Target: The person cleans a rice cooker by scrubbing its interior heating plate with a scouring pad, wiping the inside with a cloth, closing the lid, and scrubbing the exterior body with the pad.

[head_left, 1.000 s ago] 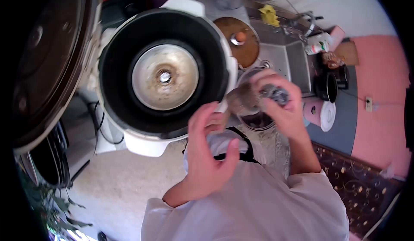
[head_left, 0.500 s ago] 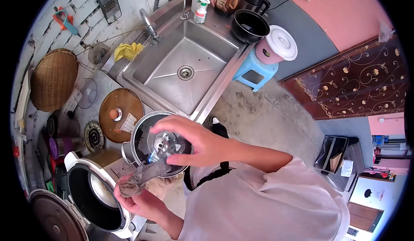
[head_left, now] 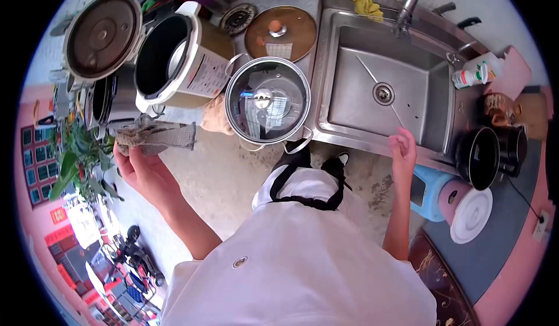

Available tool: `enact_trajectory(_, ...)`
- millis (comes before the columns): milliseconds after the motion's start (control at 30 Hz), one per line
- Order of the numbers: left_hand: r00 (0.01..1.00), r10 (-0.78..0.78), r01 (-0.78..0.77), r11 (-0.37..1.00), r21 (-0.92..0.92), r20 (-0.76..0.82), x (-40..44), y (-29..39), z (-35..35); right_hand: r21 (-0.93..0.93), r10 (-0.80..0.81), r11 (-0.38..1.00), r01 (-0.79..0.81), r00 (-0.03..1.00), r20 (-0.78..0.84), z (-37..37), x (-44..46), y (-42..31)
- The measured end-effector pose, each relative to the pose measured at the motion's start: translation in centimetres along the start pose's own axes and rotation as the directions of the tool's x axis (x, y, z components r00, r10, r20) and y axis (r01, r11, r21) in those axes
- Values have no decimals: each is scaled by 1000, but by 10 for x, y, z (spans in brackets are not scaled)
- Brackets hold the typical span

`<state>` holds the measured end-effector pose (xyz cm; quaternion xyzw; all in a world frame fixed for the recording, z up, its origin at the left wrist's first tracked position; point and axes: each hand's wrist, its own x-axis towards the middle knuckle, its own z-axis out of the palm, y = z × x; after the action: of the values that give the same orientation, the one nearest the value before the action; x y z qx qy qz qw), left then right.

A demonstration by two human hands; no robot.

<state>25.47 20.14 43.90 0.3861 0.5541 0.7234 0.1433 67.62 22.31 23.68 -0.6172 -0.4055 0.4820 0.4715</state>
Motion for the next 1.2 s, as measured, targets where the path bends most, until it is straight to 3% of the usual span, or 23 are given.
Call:
enact_trajectory(100,978,112,-107,993,40,-176,-12,24,-28,22,-34,999,32,996,84,13,18,-9)
enact_trajectory(200,932,135,-102,988,113,-336,-29,31,-68,-129,-269,936,328,902,337,65,8,-61)
enact_trajectory(233,920,143,-107,987,118,-364,-36,30,-79,-170,-336,878,446,830,445,90,-4,-82)
enact_trajectory(300,902,127,-74,987,142,-413,-46,24,-97,-10,-410,829,560,620,669,148,-33,-113)
enact_trajectory(333,881,108,-59,991,121,-460,-49,19,-101,69,-504,738,671,481,718,181,-49,-122)
enact_trajectory(367,878,76,-24,993,116,-473,-51,13,-108,109,-501,712,694,392,772,217,-65,-122)
enact_trajectory(433,881,5,24,998,54,-473,-49,2,-118,52,-513,534,844,275,813,295,-86,-98)
enact_trajectory(467,879,8,11,999,37,-477,-46,-4,-127,-122,-329,427,896,280,902,334,-90,-90)
enact_trajectory(500,883,-4,37,997,62,-468,-41,-11,-137,-123,-335,408,904,274,901,368,-87,-69)
enact_trajectory(533,889,-21,70,993,90,-458,-37,-15,-150,-392,-335,184,902,432,837,400,-84,-40)
enact_trajectory(567,889,-22,66,995,80,-457,-33,-16,-160,-626,-377,-45,779,567,733,425,-82,-18)
enact_trajectory(700,885,-115,154,987,51,-451,-7,-45,-215,-672,-455,-140,727,555,696,456,-62,3)
enact_trajectory(767,887,-192,226,974,32,-421,14,-62,-240,-603,-131,83,794,608,783,456,-58,-17)
enact_trajectory(800,886,-241,257,966,-14,-396,22,-68,-249,-629,-123,72,774,632,765,454,-56,-14)
enact_trajectory(867,895,-281,286,957,-39,-347,40,-84,-267,-492,-227,350,797,582,781,446,-49,-11)
enact_trajectory(900,903,-294,298,954,-37,-314,48,-91,-273,-522,-215,334,785,603,768,439,-53,-21)
enact_trajectory(967,891,-331,325,943,-72,-310,67,-101,-276,-363,-254,604,710,603,756,428,-64,-54)
enact_trajectory(1000,899,-335,321,942,-93,-284,75,-104,-280,-351,-123,794,497,696,707,422,-62,-53)
enact_trajectory(1033,905,-335,316,942,-112,-262,80,-109,-283,-235,2,940,246,686,727,411,-66,-76)
enact_trajectory(1067,905,-342,327,940,-103,-252,86,-115,-288,-117,115,992,-39,636,763,402,-73,-114)
enact_trajectory(1100,904,-346,327,938,-115,-252,92,-118,-289,-30,136,985,-171,655,743,394,-80,-147)
enact_trajectory(1167,913,-335,312,941,-132,-231,103,-123,-289,197,-1,967,-160,772,636,384,-86,-204)
enact_trajectory(1200,913,-335,312,941,-129,-235,109,-123,-288,265,-115,963,-41,830,546,384,-85,-235)
